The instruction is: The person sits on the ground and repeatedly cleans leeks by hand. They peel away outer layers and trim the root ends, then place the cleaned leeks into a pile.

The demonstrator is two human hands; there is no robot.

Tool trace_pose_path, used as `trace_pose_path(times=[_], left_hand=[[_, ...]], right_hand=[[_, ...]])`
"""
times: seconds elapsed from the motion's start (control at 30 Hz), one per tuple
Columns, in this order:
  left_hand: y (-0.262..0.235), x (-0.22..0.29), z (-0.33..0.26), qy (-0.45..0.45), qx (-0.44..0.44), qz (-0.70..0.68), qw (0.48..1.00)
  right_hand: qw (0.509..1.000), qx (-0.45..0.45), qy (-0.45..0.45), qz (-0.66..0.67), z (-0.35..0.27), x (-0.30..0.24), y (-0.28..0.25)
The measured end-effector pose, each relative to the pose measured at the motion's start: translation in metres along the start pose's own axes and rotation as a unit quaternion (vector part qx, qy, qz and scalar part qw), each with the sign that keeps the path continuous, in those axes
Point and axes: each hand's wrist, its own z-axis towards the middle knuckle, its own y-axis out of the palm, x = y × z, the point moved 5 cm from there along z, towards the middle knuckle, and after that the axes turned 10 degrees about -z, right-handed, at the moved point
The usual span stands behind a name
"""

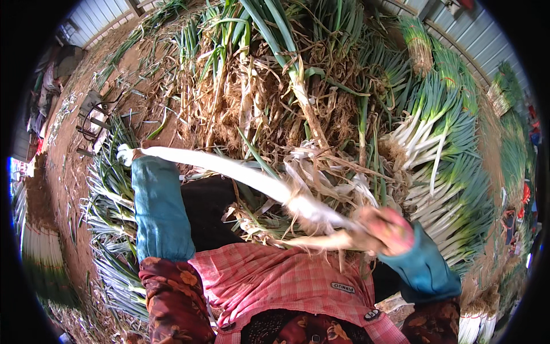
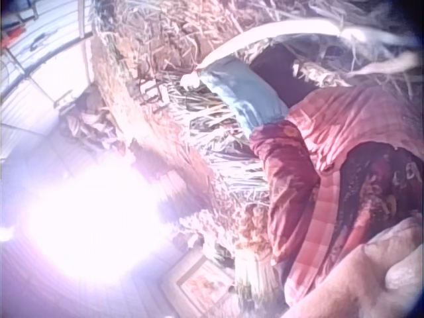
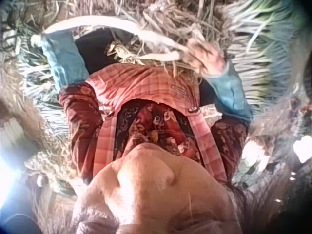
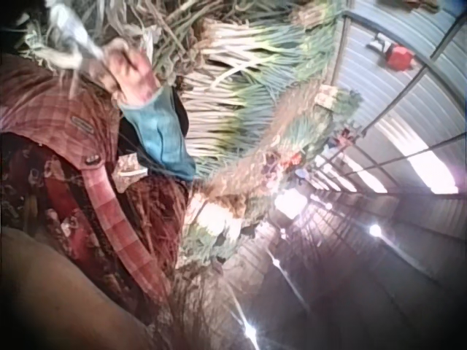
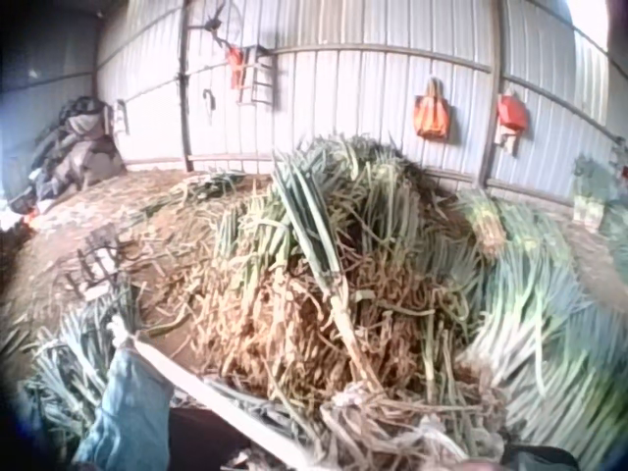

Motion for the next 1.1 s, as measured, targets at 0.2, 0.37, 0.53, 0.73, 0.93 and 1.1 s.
trace_pose_path(times=[0.2, 0.37, 0.53, 0.73, 0.93, 1.1], left_hand=[[0.021, -0.004, -0.017, -0.002, -0.084, -0.042, 0.996], [0.076, -0.075, -0.115, -0.08, -0.287, -0.154, 0.942], [0.092, -0.126, -0.229, -0.295, -0.19, -0.156, 0.923], [0.056, -0.131, -0.212, -0.256, -0.106, -0.205, 0.939], [0.023, -0.204, -0.213, -0.258, -0.133, -0.037, 0.956], [0.086, -0.202, -0.27, -0.443, -0.231, -0.036, 0.865]], right_hand=[[0.787, 0.347, -0.004, -0.51, -0.082, -0.08, -0.02], [0.289, 0.246, -0.124, -0.917, 0.01, -0.083, 0.031], [0.194, 0.324, 0.008, -0.926, 0.004, -0.1, -0.024], [0.274, 0.327, 0.052, -0.903, -0.063, -0.087, -0.051], [0.257, 0.386, 0.117, -0.878, -0.14, -0.075, -0.08], [0.227, 0.479, 0.2, -0.824, -0.23, -0.054, -0.129]])
